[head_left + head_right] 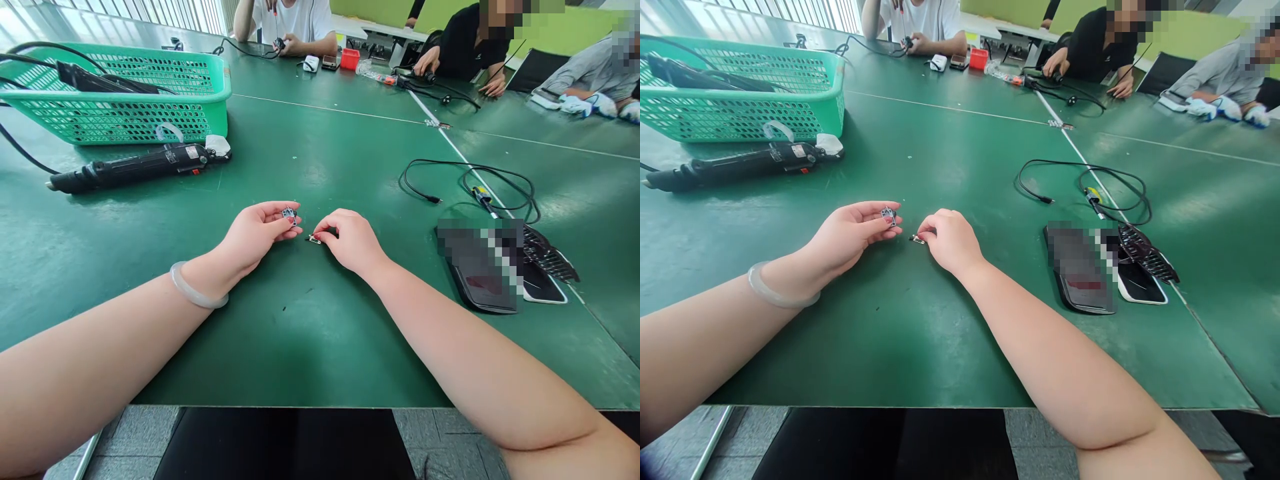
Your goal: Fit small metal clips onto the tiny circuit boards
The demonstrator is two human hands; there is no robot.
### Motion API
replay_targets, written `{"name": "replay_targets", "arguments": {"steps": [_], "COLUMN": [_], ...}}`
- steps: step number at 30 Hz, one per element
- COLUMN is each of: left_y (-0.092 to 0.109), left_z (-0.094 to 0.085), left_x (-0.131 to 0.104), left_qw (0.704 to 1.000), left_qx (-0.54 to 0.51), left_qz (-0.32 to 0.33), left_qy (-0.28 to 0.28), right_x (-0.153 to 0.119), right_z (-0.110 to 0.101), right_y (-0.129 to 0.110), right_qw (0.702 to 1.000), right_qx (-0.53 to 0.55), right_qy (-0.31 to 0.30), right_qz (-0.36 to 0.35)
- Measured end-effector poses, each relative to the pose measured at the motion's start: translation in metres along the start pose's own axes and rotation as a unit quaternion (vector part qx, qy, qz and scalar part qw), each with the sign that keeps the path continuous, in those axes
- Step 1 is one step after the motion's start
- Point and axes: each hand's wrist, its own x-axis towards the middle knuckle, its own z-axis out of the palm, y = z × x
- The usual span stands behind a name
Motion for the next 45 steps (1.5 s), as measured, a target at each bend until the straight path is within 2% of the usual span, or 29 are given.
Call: {"name": "replay_targets", "arguments": {"steps": [8, 12, 15, 18, 27, 37, 45], "left_y": [0.001, 0.0, -0.001, -0.002, -0.002, -0.002, -0.001], "left_z": [0.002, 0.003, 0.003, 0.002, -0.002, -0.006, -0.004], "left_x": [-0.003, -0.003, -0.003, -0.003, -0.002, -0.001, -0.002], "left_qw": [1.0, 0.998, 0.996, 0.992, 0.977, 0.97, 0.972], "left_qx": [-0.003, -0.025, -0.027, -0.019, -0.049, -0.044, -0.082], "left_qz": [-0.017, -0.036, -0.036, -0.029, -0.054, -0.095, -0.096], "left_qy": [-0.023, -0.038, -0.071, -0.119, -0.198, -0.217, -0.198], "right_x": [0.003, 0.001, -0.002, -0.004, -0.007, -0.008, -0.009], "right_z": [0.003, -0.002, -0.006, -0.006, -0.006, -0.008, -0.009], "right_y": [0.003, -0.001, -0.008, -0.01, -0.011, -0.015, -0.015], "right_qw": [0.999, 0.996, 0.985, 0.976, 0.968, 0.965, 0.965], "right_qx": [-0.031, 0.038, 0.094, 0.112, 0.104, 0.047, 0.048], "right_qy": [0.01, 0.068, 0.099, 0.097, 0.087, 0.095, 0.114], "right_qz": [-0.013, -0.049, -0.108, -0.157, -0.213, -0.241, -0.233]}}
